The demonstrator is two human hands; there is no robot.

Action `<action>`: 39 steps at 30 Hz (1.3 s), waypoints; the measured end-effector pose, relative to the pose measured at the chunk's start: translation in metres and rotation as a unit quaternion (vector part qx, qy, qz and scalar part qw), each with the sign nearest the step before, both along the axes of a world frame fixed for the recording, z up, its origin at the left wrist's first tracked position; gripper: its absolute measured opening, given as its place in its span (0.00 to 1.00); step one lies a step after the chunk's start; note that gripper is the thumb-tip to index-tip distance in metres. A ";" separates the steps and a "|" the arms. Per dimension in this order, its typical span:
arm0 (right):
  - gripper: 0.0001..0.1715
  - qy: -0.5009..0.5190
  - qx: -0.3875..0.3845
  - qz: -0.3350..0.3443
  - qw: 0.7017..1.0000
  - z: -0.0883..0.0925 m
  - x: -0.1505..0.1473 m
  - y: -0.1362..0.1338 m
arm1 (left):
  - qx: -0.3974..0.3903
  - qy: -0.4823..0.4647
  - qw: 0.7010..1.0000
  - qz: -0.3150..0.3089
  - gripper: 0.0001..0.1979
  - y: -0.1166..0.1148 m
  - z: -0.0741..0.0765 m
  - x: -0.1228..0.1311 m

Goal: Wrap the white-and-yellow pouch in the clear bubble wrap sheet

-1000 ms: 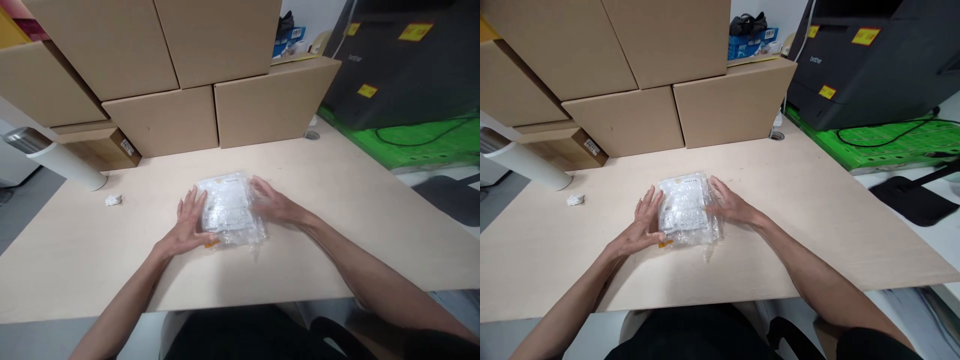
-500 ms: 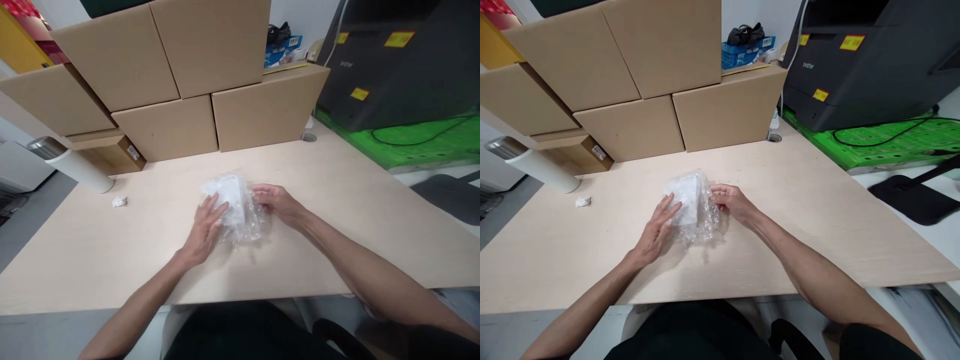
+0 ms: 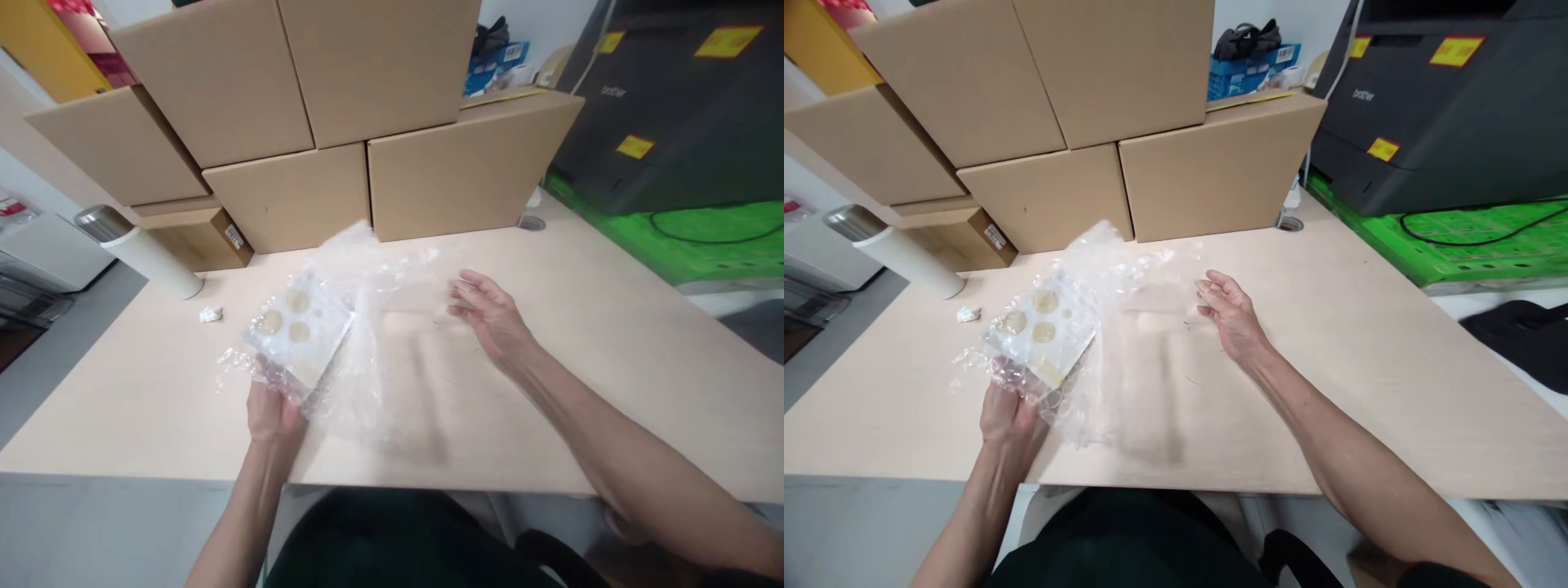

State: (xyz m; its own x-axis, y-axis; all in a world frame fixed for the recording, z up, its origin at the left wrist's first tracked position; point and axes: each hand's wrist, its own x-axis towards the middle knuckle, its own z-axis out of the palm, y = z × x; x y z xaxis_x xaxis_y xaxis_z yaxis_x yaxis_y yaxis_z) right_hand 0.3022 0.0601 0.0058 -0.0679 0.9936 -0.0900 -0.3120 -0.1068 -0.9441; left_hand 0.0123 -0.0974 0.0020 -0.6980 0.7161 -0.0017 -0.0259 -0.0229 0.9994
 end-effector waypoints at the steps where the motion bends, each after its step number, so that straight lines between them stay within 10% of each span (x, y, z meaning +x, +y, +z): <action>1: 0.25 0.005 -0.020 0.009 1.000 -0.002 -0.001 0.000 | -0.001 -0.014 1.000 -0.005 0.15 -0.002 -0.002 0.000; 5: 0.25 0.017 -0.086 0.094 0.992 -0.008 -0.007 -0.005 | -0.010 -0.075 0.997 0.031 0.23 -0.016 -0.011 -0.002; 10: 0.32 -0.031 -0.025 0.171 0.985 -0.008 -0.013 -0.026 | -0.050 0.218 0.969 0.100 0.47 -0.042 -0.010 -0.009; 14: 0.50 -0.065 0.019 0.321 0.945 0.001 -0.021 -0.055 | -0.108 0.496 0.859 0.068 0.26 -0.050 -0.006 -0.019; 17: 0.63 -0.117 0.004 0.369 0.922 0.009 -0.031 -0.077 | -0.108 0.490 0.865 0.025 0.10 -0.049 -0.008 -0.020; 26: 0.27 -0.078 -0.037 0.177 0.980 0.002 -0.024 -0.057 | 0.072 0.186 0.950 0.242 0.12 -0.058 0.013 -0.056; 29: 0.25 -0.098 -0.024 0.104 0.989 0.003 -0.014 -0.038 | -0.012 0.278 0.915 0.291 0.19 -0.074 0.007 -0.081; 32: 0.24 -0.121 -0.016 0.081 0.989 0.002 -0.010 -0.029 | -0.090 0.487 0.803 0.331 0.23 -0.085 0.001 -0.082; 34: 0.25 -0.125 -0.013 0.079 0.989 -0.001 -0.009 -0.028 | -0.102 0.566 0.763 0.296 0.14 -0.083 0.001 -0.069; 39: 0.28 -0.099 -0.030 0.064 0.993 -0.006 -0.011 -0.028 | -0.239 0.523 0.817 0.039 0.20 -0.051 0.009 -0.028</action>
